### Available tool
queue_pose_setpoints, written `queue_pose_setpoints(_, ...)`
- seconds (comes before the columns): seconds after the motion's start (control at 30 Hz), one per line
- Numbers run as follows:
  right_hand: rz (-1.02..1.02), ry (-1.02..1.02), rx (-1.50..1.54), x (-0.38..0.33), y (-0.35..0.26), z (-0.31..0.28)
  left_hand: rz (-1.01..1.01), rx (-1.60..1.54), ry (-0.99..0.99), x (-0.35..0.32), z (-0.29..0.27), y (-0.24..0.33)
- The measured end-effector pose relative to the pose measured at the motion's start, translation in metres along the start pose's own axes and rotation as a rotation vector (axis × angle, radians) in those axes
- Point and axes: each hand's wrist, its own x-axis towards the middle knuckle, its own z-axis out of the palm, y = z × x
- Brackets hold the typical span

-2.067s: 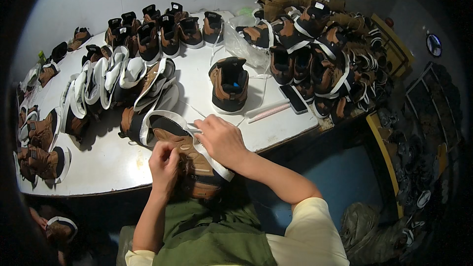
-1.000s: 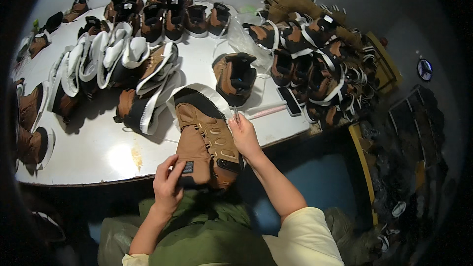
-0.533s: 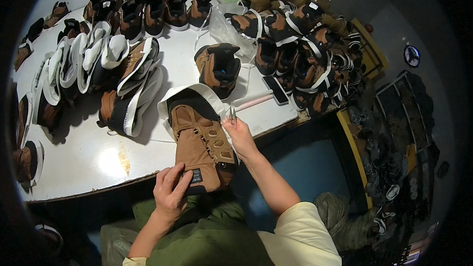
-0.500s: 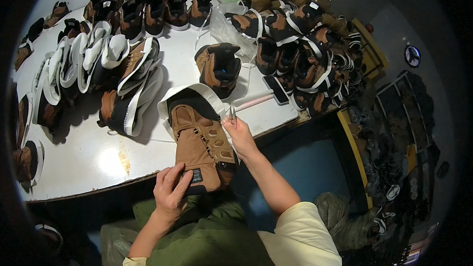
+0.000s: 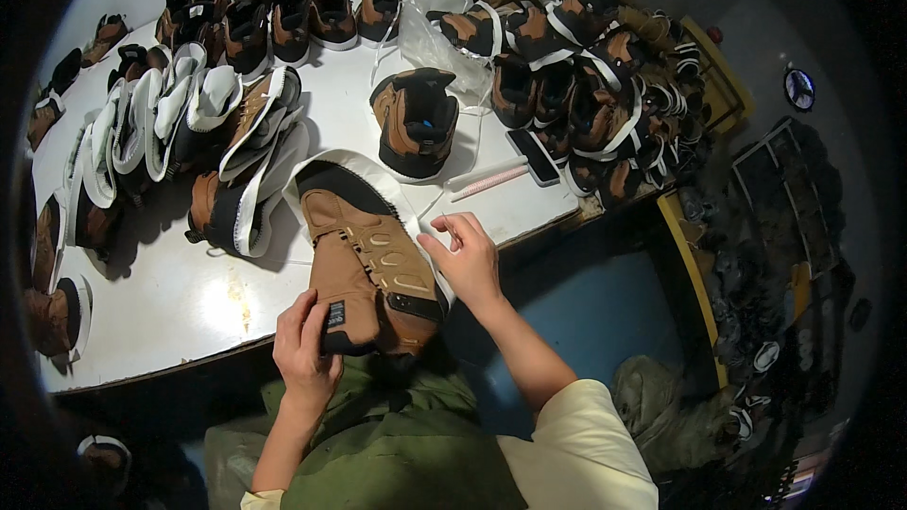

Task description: The person sits on the floor and works on a brown high-top sneaker, using a small metal tool to scrape or adjust the white midsole and upper. They repeatedly rotate the shoe, insert the tool into the seam, and manipulate the laces and tongue area.

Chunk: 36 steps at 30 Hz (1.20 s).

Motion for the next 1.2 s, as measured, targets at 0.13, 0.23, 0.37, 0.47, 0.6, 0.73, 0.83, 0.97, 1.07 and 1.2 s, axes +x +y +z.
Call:
queue_pose_setpoints(0.13, -0.159, -0.038, 0.031, -0.027, -0.040, -0.021, -0.068, 0.019, 0.031, 0.000, 0.004, -0.008)
queue_pose_setpoints(0.23, -0.331, -0.237, 0.032, -0.050, -0.059, -0.018, -0.097, 0.014, 0.032, 0.004, 0.003, -0.011)
queue_pose_setpoints(0.37, -0.507, -0.328, -0.273, -0.056, -0.066, -0.004, -0.116, -0.002, 0.029, 0.008, 0.002, -0.008)
queue_pose_setpoints(0.47, -0.518, -0.351, -0.375, -0.055, -0.070, -0.003, -0.131, -0.032, 0.049, 0.006, 0.002, -0.014)
queue_pose_setpoints(0.6, -0.559, -0.172, -0.314, -0.044, -0.060, -0.003, -0.121, -0.077, 0.087, -0.001, 0.005, -0.023)
queue_pose_setpoints(0.73, -0.536, -0.078, -0.183, -0.033, -0.048, -0.003, -0.014, -0.069, 0.097, -0.011, 0.011, -0.031)
queue_pose_setpoints(0.83, -0.509, -0.049, -0.107, -0.029, -0.035, -0.001, 0.071, -0.035, 0.074, -0.014, 0.016, -0.038)
queue_pose_setpoints(0.97, -0.517, -0.047, -0.091, -0.025, -0.030, 0.000, 0.124, -0.030, 0.045, -0.011, 0.016, -0.044)
queue_pose_setpoints(1.07, -0.545, -0.063, -0.074, -0.026, -0.034, -0.002, 0.126, -0.005, 0.005, -0.009, 0.011, -0.044)
queue_pose_setpoints(1.2, -0.567, -0.019, -0.085, -0.031, -0.033, 0.000, 0.095, 0.095, -0.075, 0.017, -0.012, -0.010)
